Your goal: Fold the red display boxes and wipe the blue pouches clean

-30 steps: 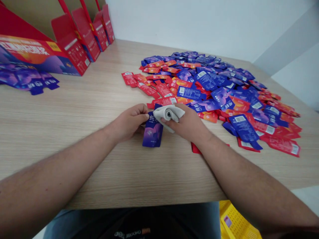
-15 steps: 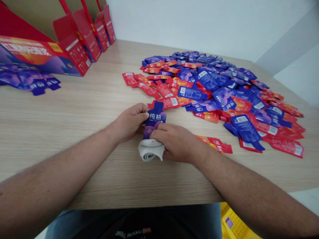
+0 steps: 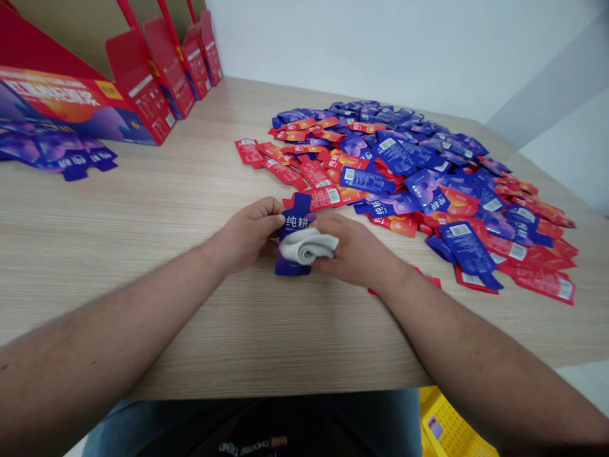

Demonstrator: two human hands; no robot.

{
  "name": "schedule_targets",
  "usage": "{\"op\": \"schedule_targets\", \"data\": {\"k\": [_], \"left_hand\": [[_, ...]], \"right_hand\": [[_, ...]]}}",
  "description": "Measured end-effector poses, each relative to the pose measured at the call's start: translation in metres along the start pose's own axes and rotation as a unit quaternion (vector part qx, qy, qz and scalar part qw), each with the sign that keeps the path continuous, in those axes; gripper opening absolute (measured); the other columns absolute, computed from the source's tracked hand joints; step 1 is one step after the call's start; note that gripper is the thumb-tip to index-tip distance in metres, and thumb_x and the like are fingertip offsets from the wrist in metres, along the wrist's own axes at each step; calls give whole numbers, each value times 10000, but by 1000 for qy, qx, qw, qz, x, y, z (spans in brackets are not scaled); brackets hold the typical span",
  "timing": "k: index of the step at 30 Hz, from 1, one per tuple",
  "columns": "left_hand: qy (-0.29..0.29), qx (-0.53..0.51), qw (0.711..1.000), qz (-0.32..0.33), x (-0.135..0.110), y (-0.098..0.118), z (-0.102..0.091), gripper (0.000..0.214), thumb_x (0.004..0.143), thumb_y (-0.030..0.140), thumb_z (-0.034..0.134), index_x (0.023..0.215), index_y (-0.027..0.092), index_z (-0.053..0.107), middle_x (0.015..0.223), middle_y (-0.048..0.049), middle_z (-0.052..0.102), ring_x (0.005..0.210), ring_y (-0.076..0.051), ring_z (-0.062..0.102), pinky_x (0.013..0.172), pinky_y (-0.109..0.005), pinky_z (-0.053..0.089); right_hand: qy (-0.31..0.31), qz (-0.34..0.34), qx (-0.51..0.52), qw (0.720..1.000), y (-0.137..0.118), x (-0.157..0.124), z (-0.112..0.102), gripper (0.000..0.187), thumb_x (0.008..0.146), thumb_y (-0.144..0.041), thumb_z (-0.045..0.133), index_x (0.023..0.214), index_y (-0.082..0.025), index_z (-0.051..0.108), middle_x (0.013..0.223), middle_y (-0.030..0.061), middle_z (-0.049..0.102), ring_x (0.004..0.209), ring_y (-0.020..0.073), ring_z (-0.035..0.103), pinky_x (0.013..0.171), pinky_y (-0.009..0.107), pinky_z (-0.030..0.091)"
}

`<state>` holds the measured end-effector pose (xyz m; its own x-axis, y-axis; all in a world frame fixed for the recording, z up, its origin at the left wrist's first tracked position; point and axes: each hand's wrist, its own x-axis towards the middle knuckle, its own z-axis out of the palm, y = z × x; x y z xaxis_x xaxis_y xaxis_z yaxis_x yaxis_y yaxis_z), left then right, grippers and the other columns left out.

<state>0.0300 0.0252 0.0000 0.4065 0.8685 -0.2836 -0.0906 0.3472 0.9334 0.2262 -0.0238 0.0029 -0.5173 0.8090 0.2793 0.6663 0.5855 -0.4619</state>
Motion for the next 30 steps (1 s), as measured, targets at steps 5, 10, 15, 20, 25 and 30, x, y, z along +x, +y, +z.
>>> {"op": "schedule_targets", "data": {"k": [5,10,15,20,25,30], "left_hand": [[-34,21,999,2,0,-4,-5,125,766,162,587,786,201,469,609,41,520,491,-108,502,447,-205,414],[-86,98,990,50,0,-7,-8,107,764,195,627,775,179,522,637,37,530,528,-80,455,488,-188,356],[-106,107,986,68,1,-7,-9,96,765,199,593,770,188,498,617,52,500,519,-81,405,493,-205,310],[-109,145,980,85,1,-7,-10,79,758,206,601,772,177,529,664,37,524,590,-99,444,552,-223,354],[-106,134,982,82,1,-7,-9,87,769,216,591,770,183,511,658,45,518,572,-93,419,549,-224,335],[-105,127,983,75,0,-7,-8,86,754,203,607,769,182,526,648,42,529,568,-97,429,548,-223,345]], "right_hand": [[70,46,-12,996,9,3,-1,205,848,-327,715,993,-202,645,946,51,666,892,230,620,761,333,469],[104,71,-2,992,15,6,-5,222,860,-402,694,964,-208,664,908,43,681,837,224,626,710,325,456],[125,117,0,985,16,6,-6,236,889,-399,655,1036,-216,668,956,48,699,853,227,635,741,343,467],[101,91,5,991,15,5,-4,229,842,-388,703,972,-204,663,919,52,689,852,233,637,721,338,466],[121,98,-5,988,14,5,-5,213,882,-380,670,1015,-214,669,953,51,689,877,232,630,741,343,456],[101,89,2,991,11,5,-5,219,866,-381,677,984,-197,671,899,48,677,818,221,618,704,331,443]]}}
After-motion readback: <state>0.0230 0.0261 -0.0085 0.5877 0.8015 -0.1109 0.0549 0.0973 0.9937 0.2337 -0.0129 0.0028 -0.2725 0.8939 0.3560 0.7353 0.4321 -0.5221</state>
